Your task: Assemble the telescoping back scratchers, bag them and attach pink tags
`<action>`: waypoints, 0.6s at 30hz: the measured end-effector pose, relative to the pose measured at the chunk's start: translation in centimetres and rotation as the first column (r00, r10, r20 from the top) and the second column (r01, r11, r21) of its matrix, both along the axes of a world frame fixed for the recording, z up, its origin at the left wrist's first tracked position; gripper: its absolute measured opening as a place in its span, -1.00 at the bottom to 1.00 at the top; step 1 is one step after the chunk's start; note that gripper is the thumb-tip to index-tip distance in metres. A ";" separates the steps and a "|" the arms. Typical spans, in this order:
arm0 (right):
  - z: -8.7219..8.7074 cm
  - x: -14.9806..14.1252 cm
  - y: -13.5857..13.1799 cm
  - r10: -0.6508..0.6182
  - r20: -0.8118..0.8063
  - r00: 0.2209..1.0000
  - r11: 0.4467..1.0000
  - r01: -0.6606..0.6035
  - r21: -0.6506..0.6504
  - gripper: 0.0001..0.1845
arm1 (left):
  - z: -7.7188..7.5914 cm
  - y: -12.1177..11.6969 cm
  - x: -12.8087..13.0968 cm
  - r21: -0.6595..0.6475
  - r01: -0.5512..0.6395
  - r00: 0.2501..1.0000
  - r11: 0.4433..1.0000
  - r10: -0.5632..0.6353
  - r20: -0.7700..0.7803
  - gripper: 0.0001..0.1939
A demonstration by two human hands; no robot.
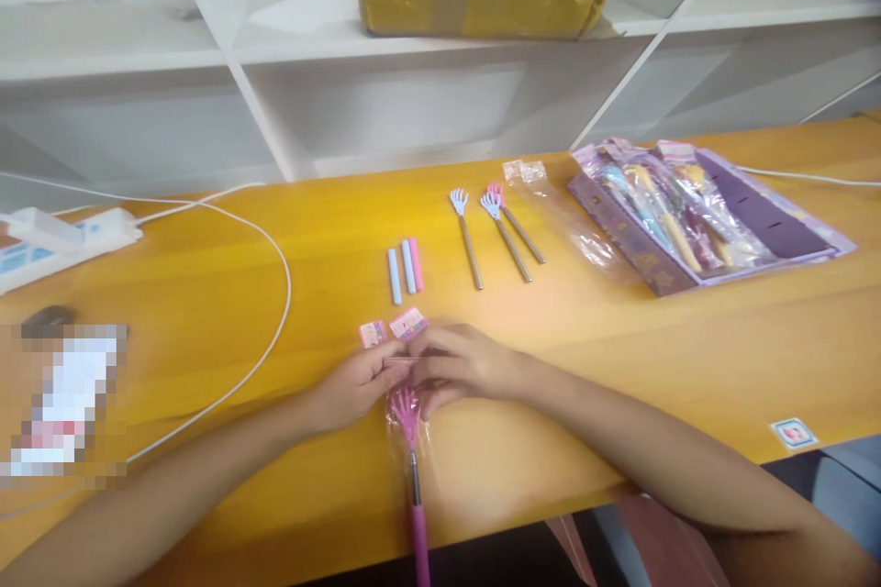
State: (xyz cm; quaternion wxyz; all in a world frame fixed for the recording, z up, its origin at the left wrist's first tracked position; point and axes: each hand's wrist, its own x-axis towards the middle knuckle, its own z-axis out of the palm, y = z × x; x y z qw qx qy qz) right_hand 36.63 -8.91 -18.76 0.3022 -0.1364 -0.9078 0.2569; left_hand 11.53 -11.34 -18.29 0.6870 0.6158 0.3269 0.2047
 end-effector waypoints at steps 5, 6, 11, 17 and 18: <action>-1.0 -0.5 -0.3 -0.138 -0.098 0.986 0.970 0.114 -0.216 -0.69 | 0.5 -0.3 0.2 0.124 0.012 0.997 0.992 -0.002 -0.079 -0.61; -1.0 -0.6 -0.4 -0.165 -0.076 0.983 0.948 0.137 -0.287 -0.68 | 0.5 -0.3 0.2 0.131 0.010 0.998 0.991 -0.002 -0.062 -0.60; -0.2 -0.6 -0.5 -0.077 -0.008 0.997 0.896 0.065 -0.439 -0.47 | 0.0 -0.2 0.1 0.143 0.016 1.000 0.990 -0.018 0.013 -0.54; 0.9 -0.3 0.4 0.004 0.010 1.000 0.891 0.001 -0.454 -0.39 | -0.3 0.2 -0.4 0.123 0.060 0.998 0.991 -0.060 -0.008 -0.52; 1.3 -0.2 0.4 0.018 0.022 1.000 0.891 -0.006 -0.454 -0.37 | -0.2 0.3 -0.5 0.108 0.066 0.998 0.992 -0.065 -0.007 -0.50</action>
